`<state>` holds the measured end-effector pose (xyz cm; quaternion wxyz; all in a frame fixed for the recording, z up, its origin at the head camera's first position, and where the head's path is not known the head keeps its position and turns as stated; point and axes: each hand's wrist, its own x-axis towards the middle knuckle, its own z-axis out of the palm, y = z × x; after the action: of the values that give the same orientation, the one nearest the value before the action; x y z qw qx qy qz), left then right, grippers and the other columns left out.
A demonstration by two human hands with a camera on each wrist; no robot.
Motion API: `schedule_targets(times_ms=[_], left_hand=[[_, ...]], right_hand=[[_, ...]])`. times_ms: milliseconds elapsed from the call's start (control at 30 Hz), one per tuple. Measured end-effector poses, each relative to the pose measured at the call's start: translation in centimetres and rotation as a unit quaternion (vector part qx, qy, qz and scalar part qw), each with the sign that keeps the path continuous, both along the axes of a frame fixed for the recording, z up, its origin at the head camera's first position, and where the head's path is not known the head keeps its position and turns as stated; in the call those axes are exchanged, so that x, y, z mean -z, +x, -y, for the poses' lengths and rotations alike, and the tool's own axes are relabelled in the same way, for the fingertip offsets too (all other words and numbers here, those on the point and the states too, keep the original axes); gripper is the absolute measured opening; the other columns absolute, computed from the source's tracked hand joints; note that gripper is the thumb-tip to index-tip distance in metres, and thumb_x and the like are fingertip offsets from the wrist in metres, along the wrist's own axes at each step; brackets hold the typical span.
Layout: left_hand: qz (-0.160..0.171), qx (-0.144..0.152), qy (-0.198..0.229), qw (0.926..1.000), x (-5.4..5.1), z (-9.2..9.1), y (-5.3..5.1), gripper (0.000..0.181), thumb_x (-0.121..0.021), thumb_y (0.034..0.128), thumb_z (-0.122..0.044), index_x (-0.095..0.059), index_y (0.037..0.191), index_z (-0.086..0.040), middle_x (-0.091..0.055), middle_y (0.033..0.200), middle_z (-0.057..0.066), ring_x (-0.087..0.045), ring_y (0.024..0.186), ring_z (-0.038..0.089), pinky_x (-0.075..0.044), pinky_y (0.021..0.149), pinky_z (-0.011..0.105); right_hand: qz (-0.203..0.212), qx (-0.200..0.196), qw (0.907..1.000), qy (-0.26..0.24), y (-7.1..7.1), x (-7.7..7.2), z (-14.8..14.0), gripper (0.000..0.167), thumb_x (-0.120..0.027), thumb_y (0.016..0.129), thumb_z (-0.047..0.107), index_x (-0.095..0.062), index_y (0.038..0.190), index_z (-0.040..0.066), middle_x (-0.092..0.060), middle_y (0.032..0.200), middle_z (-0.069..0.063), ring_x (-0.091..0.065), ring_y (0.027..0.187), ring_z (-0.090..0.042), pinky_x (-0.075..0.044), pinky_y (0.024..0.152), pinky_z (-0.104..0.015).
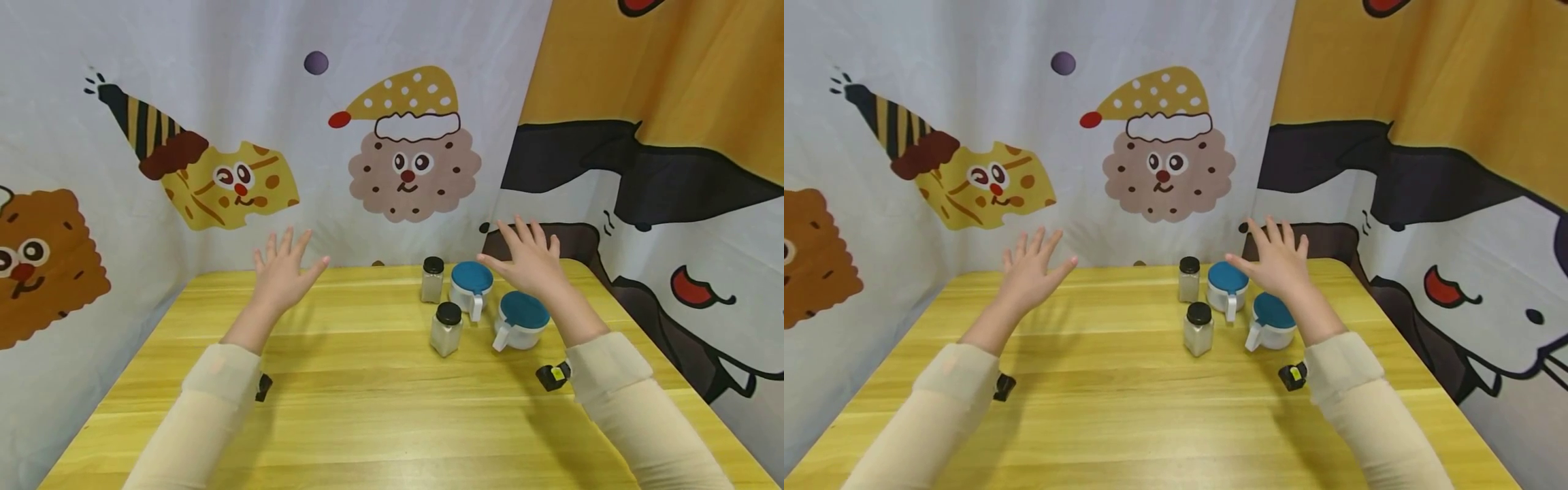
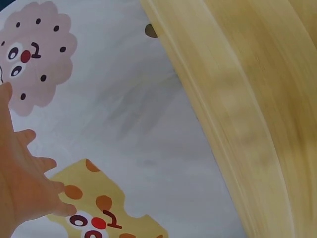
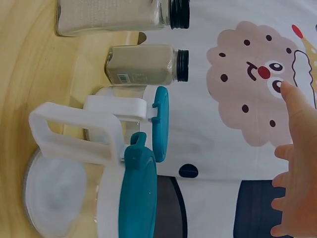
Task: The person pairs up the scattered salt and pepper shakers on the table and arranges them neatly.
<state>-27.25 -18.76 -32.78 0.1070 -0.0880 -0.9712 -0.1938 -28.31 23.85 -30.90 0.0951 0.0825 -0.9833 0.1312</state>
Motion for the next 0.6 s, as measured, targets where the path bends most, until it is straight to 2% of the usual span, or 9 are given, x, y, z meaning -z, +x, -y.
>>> schedule_targets(times_ms=[333,600], left_hand=[[-0.026,0.012,0.032,0.9991,0.8,-1.0,0.4,0.077,-0.040,0.0937,-0.063,-0.015,0.155,-0.024,-0.001,0.158,0.016,0.012,0.141,0.039,0.012,0.103,0.065],[-0.034,0.021,0.061,0.9973,1.5,-1.6,0.9,0.079,-0.036,0.0927,-0.067,-0.015,0.155,-0.024,-0.003,0.158,0.016,0.009,0.142,0.039,0.009,0.104,0.064]], right_hand=[[-0.011,0.005,0.9998,-0.016,1.0,0.8,-0.7,0.095,-0.042,0.085,0.075,-0.017,0.154,0.014,-0.004,0.157,-0.022,0.003,0.140,-0.046,0.008,0.101,-0.069],[-0.015,0.008,0.9993,-0.034,1.5,1.9,-1.3,0.095,-0.044,0.086,0.073,-0.014,0.155,0.014,-0.004,0.157,-0.023,0.004,0.140,-0.046,0.006,0.101,-0.070]])
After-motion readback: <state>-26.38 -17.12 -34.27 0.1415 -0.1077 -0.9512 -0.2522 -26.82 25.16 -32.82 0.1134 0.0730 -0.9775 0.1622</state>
